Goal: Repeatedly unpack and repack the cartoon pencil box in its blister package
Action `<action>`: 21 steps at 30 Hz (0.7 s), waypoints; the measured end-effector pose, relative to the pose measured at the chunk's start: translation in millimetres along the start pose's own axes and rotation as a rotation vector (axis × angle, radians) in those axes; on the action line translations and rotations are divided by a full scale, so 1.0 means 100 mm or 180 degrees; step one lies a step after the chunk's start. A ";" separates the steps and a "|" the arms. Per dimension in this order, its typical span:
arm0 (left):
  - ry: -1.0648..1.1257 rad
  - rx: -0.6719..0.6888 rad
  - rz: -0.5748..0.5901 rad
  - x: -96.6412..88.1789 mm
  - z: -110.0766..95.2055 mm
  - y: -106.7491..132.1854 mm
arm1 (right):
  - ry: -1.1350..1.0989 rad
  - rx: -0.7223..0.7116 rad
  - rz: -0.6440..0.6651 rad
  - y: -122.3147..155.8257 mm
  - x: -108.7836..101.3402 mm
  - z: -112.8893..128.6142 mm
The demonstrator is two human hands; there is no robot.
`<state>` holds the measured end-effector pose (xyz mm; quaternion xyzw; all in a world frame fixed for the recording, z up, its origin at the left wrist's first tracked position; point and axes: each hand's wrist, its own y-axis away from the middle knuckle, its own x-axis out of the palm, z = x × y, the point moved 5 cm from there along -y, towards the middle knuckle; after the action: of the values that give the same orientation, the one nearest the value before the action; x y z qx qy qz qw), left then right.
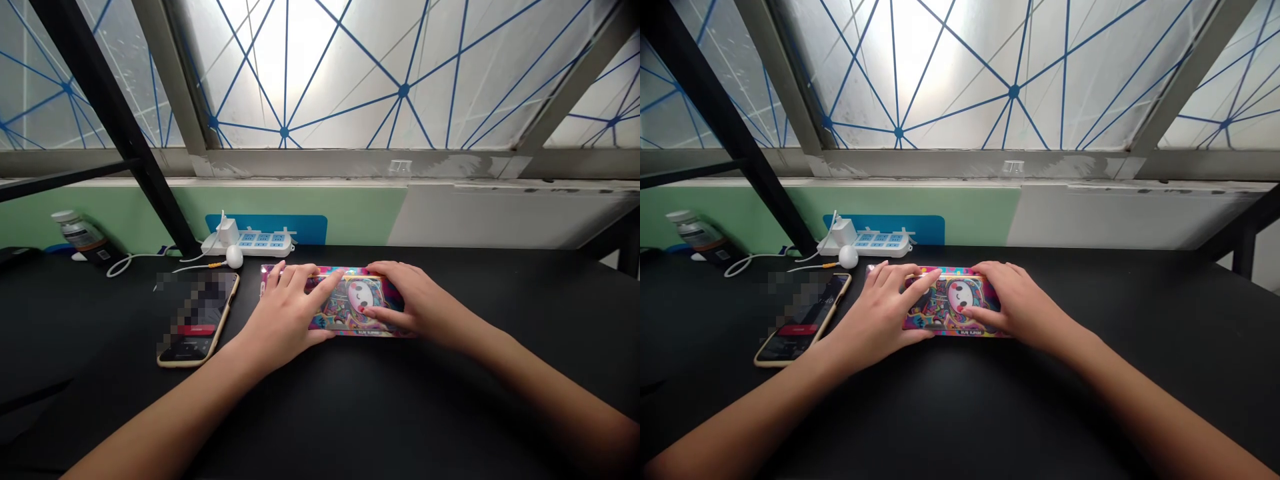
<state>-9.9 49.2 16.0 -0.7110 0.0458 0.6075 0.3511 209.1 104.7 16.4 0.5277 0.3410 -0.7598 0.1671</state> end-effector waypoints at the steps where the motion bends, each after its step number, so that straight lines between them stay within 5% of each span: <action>1: -0.0047 0.0023 -0.0050 0.00 -0.02 0.00 | 0.0071 -0.0027 -0.0010 0.00 -0.01 -0.01; 8: -0.0387 -0.0028 -0.0521 -0.19 0.01 -0.03 | 0.1014 -0.0498 -0.0672 0.06 -0.14 0.29; 13: -0.0453 -0.0018 0.0064 -0.16 0.10 -0.02 | 0.1441 -0.0649 -0.0558 0.13 0.01 0.56; 21: -0.0350 0.0120 0.0697 -0.06 0.04 -0.02 | 0.1294 -0.0774 -0.0138 0.14 0.26 0.58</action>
<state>-13.8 50.8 21.7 -0.6606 0.1153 0.6794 0.2979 167.9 57.0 -0.3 0.6384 0.4679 -0.5947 0.1410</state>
